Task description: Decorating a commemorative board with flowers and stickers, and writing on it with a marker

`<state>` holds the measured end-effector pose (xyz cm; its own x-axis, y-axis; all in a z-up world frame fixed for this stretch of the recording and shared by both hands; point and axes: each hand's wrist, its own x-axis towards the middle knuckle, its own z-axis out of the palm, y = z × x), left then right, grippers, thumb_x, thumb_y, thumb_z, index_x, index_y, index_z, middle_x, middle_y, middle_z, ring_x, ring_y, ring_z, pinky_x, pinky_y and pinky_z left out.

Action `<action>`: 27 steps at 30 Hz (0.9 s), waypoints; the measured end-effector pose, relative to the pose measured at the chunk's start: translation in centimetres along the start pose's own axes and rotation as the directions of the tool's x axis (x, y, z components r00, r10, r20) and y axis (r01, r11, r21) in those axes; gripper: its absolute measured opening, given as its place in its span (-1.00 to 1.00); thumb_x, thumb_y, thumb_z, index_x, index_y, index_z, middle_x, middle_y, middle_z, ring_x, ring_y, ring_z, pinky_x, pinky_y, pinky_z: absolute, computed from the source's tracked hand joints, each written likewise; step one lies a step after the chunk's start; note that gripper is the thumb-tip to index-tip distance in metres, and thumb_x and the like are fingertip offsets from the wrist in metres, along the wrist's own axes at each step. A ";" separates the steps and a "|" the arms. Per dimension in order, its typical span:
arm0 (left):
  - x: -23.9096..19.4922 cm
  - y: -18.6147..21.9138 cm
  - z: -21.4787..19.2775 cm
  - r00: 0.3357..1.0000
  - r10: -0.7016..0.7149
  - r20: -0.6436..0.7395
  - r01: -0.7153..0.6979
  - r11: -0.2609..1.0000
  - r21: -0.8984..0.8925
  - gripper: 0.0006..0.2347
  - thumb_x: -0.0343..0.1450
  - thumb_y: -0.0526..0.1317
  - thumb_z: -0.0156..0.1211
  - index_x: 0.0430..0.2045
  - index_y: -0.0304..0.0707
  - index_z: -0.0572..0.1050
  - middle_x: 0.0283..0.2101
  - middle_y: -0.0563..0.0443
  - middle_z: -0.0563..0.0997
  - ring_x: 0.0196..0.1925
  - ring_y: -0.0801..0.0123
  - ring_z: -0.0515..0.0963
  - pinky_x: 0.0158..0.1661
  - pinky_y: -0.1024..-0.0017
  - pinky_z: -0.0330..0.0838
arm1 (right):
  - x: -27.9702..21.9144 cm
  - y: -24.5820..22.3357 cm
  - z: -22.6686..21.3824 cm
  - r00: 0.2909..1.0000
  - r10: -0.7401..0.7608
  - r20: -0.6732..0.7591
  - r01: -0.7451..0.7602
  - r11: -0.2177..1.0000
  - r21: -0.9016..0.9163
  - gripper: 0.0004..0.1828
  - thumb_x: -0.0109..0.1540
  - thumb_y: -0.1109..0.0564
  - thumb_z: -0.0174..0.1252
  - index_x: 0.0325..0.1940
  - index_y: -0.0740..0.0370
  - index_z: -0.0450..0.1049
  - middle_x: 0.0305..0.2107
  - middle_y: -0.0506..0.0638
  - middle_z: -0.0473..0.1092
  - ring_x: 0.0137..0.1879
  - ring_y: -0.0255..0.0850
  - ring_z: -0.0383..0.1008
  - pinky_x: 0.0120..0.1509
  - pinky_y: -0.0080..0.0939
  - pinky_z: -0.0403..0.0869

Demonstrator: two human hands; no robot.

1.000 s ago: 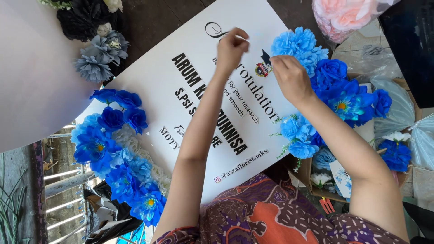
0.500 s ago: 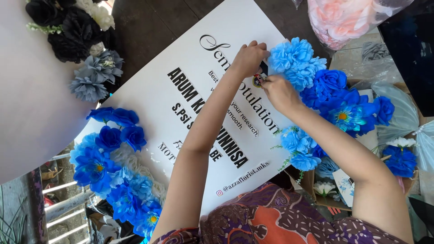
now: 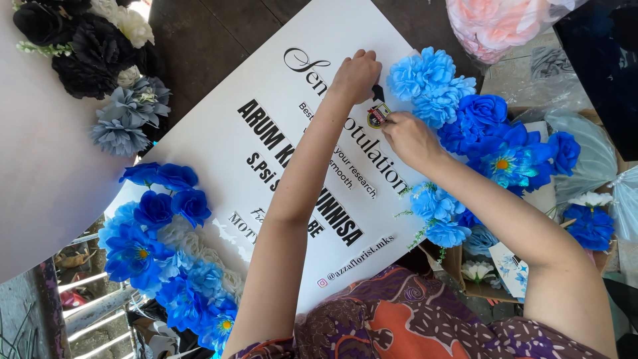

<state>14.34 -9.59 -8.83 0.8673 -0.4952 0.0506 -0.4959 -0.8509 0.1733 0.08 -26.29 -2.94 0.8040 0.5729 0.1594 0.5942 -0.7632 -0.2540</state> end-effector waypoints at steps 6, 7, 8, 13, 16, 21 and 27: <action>-1.0 -0.4 -1.2 0.995 0.019 -0.098 -0.030 0.994 -0.108 -0.64 0.03 -0.44 0.52 -0.39 0.01 0.61 -0.21 0.14 0.56 -0.07 0.22 0.56 -0.06 0.29 0.58 | -0.5 0.3 0.2 1.000 0.007 -0.005 -0.007 1.000 -0.004 -0.87 0.22 0.29 0.18 -0.27 0.32 0.65 -0.23 0.09 0.51 -0.11 0.02 0.52 0.03 -0.07 0.52; -1.4 -0.3 -1.9 0.995 0.018 -0.098 -0.029 0.994 -0.108 -0.64 0.03 -0.44 0.52 -0.39 0.01 0.61 -0.21 0.14 0.56 -0.07 0.22 0.56 -0.06 0.29 0.58 | -0.5 0.3 0.1 1.000 0.006 -0.004 -0.006 1.000 -0.004 -0.87 0.22 0.29 0.18 -0.27 0.32 0.65 -0.23 0.09 0.51 -0.11 0.02 0.52 0.03 -0.07 0.52; -1.8 -0.2 -2.5 0.996 0.037 -0.077 -0.048 0.988 -0.146 -0.66 0.06 -0.43 0.50 -0.37 0.05 0.66 -0.17 0.17 0.56 -0.02 0.24 0.53 -0.01 0.25 0.54 | -0.6 0.2 -0.1 1.000 0.007 0.003 -0.008 1.000 0.012 -0.88 0.22 0.30 0.19 -0.27 0.35 0.64 -0.24 0.11 0.51 -0.12 0.02 0.51 0.02 -0.06 0.52; -2.3 0.1 -3.0 0.999 0.039 -0.009 -0.040 0.992 -0.117 -0.77 0.24 -0.50 0.31 -0.40 -0.07 0.68 -0.11 0.17 0.61 0.03 0.24 0.53 0.02 0.24 0.47 | -0.9 0.0 -0.8 1.000 -0.004 0.014 0.004 1.000 0.012 -0.88 0.20 0.31 0.21 -0.25 0.38 0.64 -0.26 0.11 0.51 -0.13 0.01 0.53 0.00 -0.08 0.53; -2.1 0.3 -2.9 0.999 0.011 0.044 -0.005 0.991 -0.135 -0.79 0.24 -0.52 0.30 -0.52 -0.09 0.66 -0.12 0.22 0.58 0.03 0.25 0.50 0.03 0.23 0.46 | -1.2 0.2 -1.1 1.000 -0.003 -0.004 0.003 0.998 0.055 -0.87 0.19 0.31 0.23 -0.25 0.42 0.66 -0.21 0.11 0.56 -0.15 -0.01 0.55 0.01 -0.10 0.54; -1.5 -0.4 -1.8 0.992 0.093 0.088 -0.090 0.995 -0.034 -0.95 0.32 -0.33 0.32 -0.43 -0.23 0.68 -0.26 0.08 0.60 -0.17 0.25 0.56 -0.15 0.29 0.53 | -1.6 0.5 -2.5 0.995 0.069 -0.079 -0.056 0.986 0.155 -0.87 0.20 0.32 0.25 -0.19 0.40 0.65 -0.16 0.13 0.55 -0.18 0.02 0.55 -0.03 -0.09 0.53; -2.8 0.1 -2.7 0.992 0.102 0.072 -0.086 0.977 -0.195 -0.72 0.14 -0.45 0.42 -0.37 -0.10 0.58 -0.27 0.14 0.67 -0.31 0.21 0.66 -0.18 0.29 0.56 | -1.6 0.0 -3.6 0.994 0.077 -0.076 -0.063 0.983 0.170 -0.86 0.21 0.37 0.22 -0.18 0.44 0.63 -0.17 0.14 0.55 -0.26 0.01 0.55 -0.11 -0.10 0.54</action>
<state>11.97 -7.81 -6.32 0.8071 -0.5904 -0.0031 -0.5506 -0.7545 0.3571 -1.11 -28.31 0.22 0.8468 0.4882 0.2111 0.5295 -0.7357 -0.4224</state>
